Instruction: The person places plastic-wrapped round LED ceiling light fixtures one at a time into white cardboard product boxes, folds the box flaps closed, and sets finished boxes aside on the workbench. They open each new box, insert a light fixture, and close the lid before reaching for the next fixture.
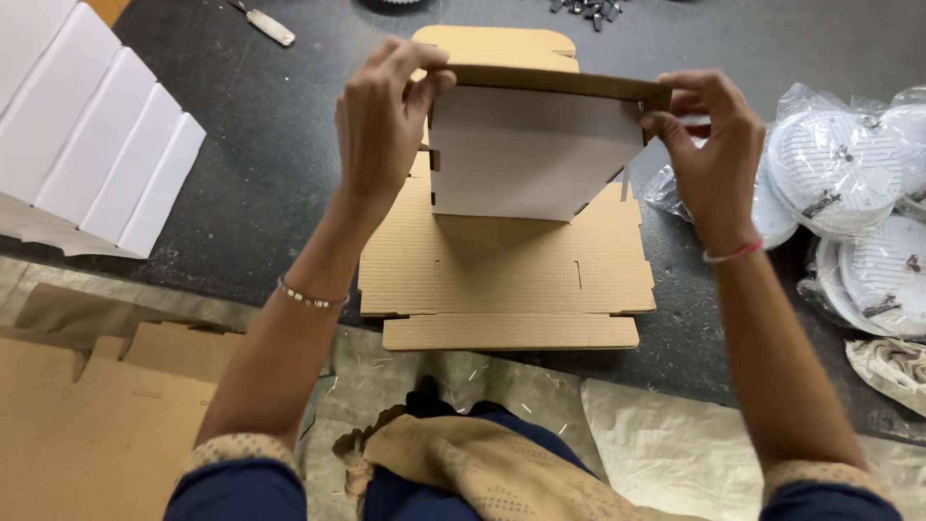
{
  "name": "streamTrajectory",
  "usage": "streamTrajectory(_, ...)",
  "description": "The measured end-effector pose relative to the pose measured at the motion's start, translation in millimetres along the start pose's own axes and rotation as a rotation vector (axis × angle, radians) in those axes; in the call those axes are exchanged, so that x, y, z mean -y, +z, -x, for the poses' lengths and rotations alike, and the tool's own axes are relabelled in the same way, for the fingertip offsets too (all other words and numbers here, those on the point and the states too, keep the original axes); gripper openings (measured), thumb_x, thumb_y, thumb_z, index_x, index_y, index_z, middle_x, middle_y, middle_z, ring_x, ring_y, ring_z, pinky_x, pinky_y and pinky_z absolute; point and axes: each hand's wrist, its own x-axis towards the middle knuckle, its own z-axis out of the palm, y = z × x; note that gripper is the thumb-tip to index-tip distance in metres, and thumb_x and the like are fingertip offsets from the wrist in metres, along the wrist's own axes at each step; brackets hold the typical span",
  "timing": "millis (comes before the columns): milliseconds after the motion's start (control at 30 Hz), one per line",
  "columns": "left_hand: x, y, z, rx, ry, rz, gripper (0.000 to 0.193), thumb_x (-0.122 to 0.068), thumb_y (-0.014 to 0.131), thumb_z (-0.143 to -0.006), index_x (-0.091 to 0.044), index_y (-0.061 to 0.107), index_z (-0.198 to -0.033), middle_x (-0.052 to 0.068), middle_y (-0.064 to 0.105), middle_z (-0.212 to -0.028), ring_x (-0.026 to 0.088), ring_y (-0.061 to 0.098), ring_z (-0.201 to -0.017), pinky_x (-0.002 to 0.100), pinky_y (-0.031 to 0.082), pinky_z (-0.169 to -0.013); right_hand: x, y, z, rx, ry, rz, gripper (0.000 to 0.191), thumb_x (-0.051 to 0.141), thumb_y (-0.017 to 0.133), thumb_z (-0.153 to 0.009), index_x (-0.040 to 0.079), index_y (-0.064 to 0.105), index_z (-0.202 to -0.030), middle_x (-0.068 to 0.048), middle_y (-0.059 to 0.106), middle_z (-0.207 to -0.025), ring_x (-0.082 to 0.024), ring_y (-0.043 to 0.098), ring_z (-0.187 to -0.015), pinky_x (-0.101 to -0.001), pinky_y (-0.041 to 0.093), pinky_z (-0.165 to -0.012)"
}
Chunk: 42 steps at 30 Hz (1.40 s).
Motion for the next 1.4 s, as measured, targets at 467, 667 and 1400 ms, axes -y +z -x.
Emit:
streamTrajectory(467,6.8,18.6,-40.9,0.364,0.082,-0.264,0.069,-0.069,0.042,-0.109,-0.008,0.071,-0.121,0.014,0.061,-0.140,0.033,0.051,-0.134,0.049,0.034,-0.114,-18.7,38.6,39.7,-0.056,0.156,-0.177,0.043,0.027,0.084,-0.090,0.003,0.058,-0.115,-0.007,0.068,-0.105,-0.019,0.071,-0.098,-0.0260,0.061,-0.080)
streamTrajectory(667,-5.2,53.5,-42.5,0.496,0.179,-0.250,0.069,-0.068,0.033,-0.107,-0.013,0.063,-0.137,0.013,0.061,-0.138,0.032,0.052,-0.128,0.050,0.036,-0.101,-15.2,8.6,62.6,0.347,0.345,0.079,0.008,0.004,0.062,-0.094,0.003,0.069,-0.098,-0.007,0.079,-0.092,-0.017,0.076,-0.083,-0.0314,0.061,-0.075)
streamTrajectory(1400,-84.7,-44.9,193.0,0.194,-0.102,-0.156,0.072,-0.062,0.036,-0.109,-0.015,0.036,-0.163,0.012,0.026,-0.175,0.032,0.025,-0.164,0.057,0.012,-0.137,-11.9,124.3,119.6,0.497,0.968,-1.262,0.057,0.043,0.052,-0.097,0.006,0.052,-0.141,-0.013,0.062,-0.132,-0.027,0.062,-0.120,-0.0415,0.052,-0.099)
